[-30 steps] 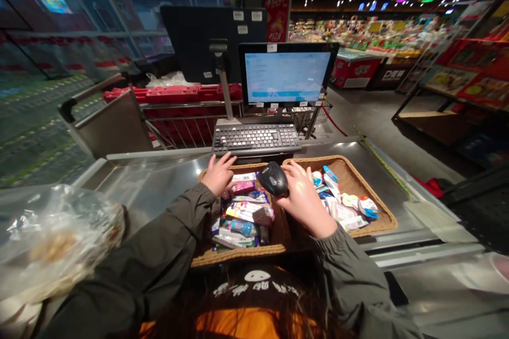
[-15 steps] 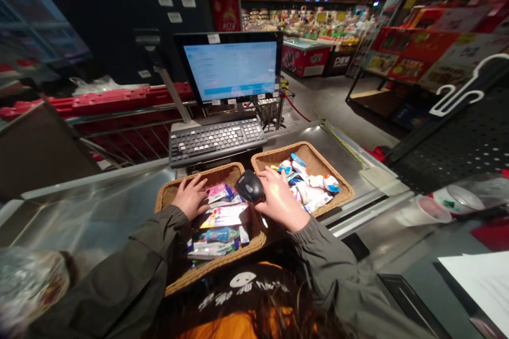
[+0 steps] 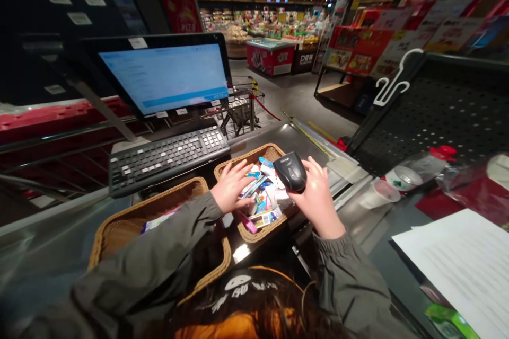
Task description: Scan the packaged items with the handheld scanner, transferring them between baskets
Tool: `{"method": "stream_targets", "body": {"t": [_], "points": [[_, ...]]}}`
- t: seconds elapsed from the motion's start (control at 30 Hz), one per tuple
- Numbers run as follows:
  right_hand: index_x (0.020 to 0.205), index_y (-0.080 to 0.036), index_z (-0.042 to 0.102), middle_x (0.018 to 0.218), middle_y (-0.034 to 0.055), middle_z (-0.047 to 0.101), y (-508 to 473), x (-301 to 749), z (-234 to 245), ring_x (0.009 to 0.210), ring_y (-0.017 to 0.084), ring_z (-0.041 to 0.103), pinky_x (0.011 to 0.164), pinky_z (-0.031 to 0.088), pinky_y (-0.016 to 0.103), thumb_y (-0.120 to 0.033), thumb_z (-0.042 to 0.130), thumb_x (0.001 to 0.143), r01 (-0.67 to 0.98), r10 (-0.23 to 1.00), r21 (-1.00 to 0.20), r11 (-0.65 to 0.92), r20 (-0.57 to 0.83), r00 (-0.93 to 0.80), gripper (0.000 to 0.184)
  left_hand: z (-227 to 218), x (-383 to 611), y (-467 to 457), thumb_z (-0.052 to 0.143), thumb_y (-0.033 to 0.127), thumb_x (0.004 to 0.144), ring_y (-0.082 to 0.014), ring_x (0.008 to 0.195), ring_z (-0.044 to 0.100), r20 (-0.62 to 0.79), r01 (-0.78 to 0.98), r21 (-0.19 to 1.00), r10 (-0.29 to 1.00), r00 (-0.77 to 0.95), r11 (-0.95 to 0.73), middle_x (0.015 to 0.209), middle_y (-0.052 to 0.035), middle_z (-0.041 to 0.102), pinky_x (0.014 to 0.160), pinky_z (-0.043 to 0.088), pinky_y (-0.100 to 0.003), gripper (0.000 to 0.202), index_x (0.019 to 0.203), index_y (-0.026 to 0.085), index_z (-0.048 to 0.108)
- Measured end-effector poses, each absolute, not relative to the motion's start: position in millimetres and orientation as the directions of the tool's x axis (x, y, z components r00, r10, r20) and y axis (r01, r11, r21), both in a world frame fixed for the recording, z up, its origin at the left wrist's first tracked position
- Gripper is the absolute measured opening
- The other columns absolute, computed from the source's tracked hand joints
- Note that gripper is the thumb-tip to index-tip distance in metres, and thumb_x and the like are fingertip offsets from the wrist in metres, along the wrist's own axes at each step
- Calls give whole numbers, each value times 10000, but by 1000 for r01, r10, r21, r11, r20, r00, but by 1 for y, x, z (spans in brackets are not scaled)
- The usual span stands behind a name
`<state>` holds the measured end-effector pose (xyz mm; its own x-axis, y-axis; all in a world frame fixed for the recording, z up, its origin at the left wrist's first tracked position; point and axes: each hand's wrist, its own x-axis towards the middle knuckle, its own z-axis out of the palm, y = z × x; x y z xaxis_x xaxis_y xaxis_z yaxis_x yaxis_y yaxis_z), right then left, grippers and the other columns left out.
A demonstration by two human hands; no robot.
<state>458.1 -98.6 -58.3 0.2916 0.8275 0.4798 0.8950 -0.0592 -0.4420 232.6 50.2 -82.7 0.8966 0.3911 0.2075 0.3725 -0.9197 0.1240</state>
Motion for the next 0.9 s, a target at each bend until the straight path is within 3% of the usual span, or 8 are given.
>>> {"method": "stream_targets", "body": {"t": [0.2,0.37,0.5,0.7,0.9], "points": [[1148,-209,603,1314,183,600,-101,486,-63,1383,425,419,1108,246,732,-379,696,752,870,831,-484,-92,444,335,441,-116,333,59,792,521,708,-366,1488,245,39,431,106,436,899,-896,1583,-215,316,1165,196,-673,735,1304,149,577],[1137,-206,610,1311,185,605,-94,504,-69,1373,433,433,1090,277,731,-382,691,744,856,829,-503,-120,424,366,438,-144,367,71,770,531,722,-366,1483,256,-13,412,91,412,911,-907,1577,-219,326,1155,203,-675,565,1123,142,680],[1129,-199,615,1302,184,612,-85,514,-74,1374,422,438,1097,287,711,-383,676,749,850,834,-514,-114,416,364,427,-154,375,77,719,557,756,-379,1460,295,-17,371,92,371,928,-924,1521,-191,434,1155,177,-688,486,1025,153,736],[1132,-188,616,1298,187,610,-75,519,-76,1377,421,434,1100,286,709,-393,660,769,845,847,-523,-112,394,356,419,-150,377,81,718,452,715,-371,1439,324,-26,313,128,312,950,-941,1461,-136,522,1175,133,-676,324,872,172,768],[1182,-187,587,1300,183,609,-69,514,-75,1371,413,443,1107,305,687,-417,663,781,855,835,-512,-79,434,338,469,-108,352,97,661,407,733,-380,1439,323,93,258,72,264,960,-964,1426,-114,565,1192,58,-683,281,863,183,769]]}}
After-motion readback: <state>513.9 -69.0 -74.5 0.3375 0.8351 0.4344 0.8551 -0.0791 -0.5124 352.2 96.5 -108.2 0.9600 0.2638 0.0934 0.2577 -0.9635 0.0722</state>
